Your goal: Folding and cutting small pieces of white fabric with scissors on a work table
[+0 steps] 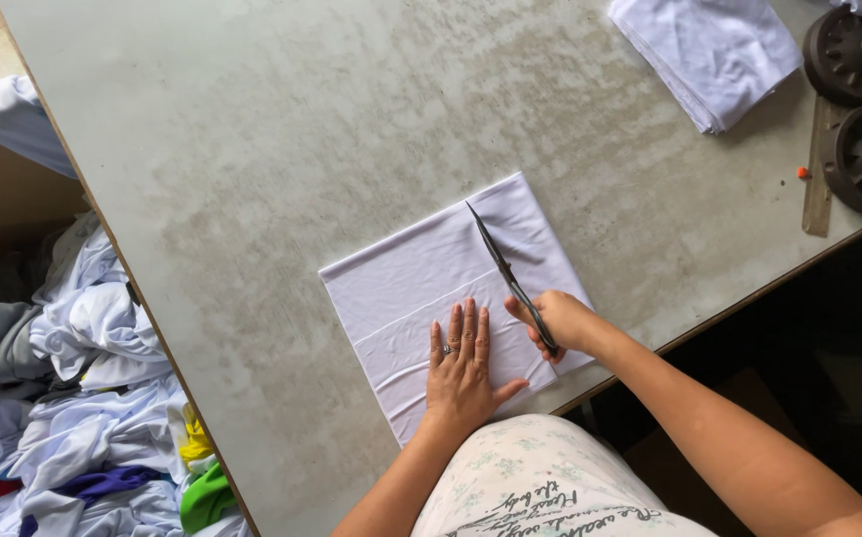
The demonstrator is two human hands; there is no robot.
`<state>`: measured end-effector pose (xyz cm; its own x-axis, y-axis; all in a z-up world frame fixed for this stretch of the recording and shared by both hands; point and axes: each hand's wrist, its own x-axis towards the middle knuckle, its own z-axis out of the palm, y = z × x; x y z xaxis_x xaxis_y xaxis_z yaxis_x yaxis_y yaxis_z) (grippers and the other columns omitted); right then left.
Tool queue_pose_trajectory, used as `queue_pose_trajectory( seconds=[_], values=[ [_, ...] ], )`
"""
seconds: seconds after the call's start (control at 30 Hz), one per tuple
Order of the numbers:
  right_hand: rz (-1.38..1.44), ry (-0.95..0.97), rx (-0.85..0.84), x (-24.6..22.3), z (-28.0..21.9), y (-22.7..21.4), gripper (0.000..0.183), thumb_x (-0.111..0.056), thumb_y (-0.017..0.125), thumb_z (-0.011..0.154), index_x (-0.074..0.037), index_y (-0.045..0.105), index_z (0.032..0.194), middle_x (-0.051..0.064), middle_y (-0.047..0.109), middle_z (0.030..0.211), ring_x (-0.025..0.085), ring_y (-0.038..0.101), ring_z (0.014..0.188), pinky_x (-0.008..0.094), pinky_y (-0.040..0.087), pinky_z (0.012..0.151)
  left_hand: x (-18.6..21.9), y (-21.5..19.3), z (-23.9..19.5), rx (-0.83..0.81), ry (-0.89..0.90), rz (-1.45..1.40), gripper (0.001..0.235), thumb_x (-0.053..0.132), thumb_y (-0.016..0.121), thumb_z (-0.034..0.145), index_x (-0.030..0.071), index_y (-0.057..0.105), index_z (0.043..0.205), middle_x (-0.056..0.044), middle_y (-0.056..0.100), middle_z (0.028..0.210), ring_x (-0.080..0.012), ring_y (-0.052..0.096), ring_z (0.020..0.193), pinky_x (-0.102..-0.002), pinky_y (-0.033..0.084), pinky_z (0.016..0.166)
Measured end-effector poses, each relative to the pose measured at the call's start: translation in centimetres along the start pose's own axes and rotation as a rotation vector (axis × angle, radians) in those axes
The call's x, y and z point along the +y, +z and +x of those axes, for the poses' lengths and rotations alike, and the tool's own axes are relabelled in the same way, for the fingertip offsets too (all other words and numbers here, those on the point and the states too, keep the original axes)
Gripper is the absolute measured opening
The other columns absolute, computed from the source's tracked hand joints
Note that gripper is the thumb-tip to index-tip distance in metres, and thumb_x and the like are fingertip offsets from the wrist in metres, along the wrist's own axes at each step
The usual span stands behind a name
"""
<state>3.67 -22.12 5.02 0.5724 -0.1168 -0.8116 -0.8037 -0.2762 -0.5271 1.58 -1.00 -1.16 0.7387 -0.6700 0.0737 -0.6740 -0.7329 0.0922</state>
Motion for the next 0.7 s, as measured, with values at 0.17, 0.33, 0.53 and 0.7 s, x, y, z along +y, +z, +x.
queue_pose_trajectory(
  seconds=[0.17,0.33,0.53,0.7],
  values=[
    [-0.01,-0.006,-0.006,-1.7,0.3,-0.3,0.076,-0.07,0.058,0.092,0.001,0.061,0.064,0.017,0.059,0.049,0.026,0.067,0.044,0.038,0.061,0.04,-0.1,0.2,-0.1,0.013,0.003,0.063,0.147,0.107,0.057,0.069,0.008,0.007,0.166,-0.013,0.006,0.173,-0.0291,0.002,0.159,-0.053,-0.004,0.128],
    [0.019,-0.047,0.067,-1.0,0.9,-0.1,0.07,-0.063,0.066,0.09,0.0,0.059,0.06,0.015,0.056,0.045,0.025,0.064,0.039,0.036,0.058,0.034,-0.1,-0.1,-0.1,0.014,0.002,0.041,0.144,0.105,0.057,0.071,0.008,0.008,0.166,-0.013,0.007,0.173,-0.0289,0.003,0.159,-0.053,-0.003,0.128],
    [0.053,-0.085,0.117,-0.8,1.1,0.5,0.066,-0.055,0.07,0.091,0.0,0.058,0.058,0.015,0.054,0.043,0.024,0.061,0.036,0.034,0.056,0.03,0.0,-0.3,0.0,-0.066,-0.009,-0.23,0.129,0.087,0.055,0.077,0.007,0.007,0.165,-0.015,0.008,0.172,-0.0306,0.003,0.159,-0.055,-0.003,0.125],
    [0.109,-0.121,0.13,2.0,4.1,-1.6,0.067,-0.056,0.072,0.09,0.0,0.058,0.057,0.016,0.052,0.04,0.026,0.059,0.034,0.033,0.053,0.031,0.1,-0.6,0.0,-0.027,-0.022,-0.219,0.128,0.088,0.053,0.076,0.008,0.009,0.165,-0.013,0.009,0.173,-0.0295,0.004,0.159,-0.054,-0.002,0.126]
  ],
)
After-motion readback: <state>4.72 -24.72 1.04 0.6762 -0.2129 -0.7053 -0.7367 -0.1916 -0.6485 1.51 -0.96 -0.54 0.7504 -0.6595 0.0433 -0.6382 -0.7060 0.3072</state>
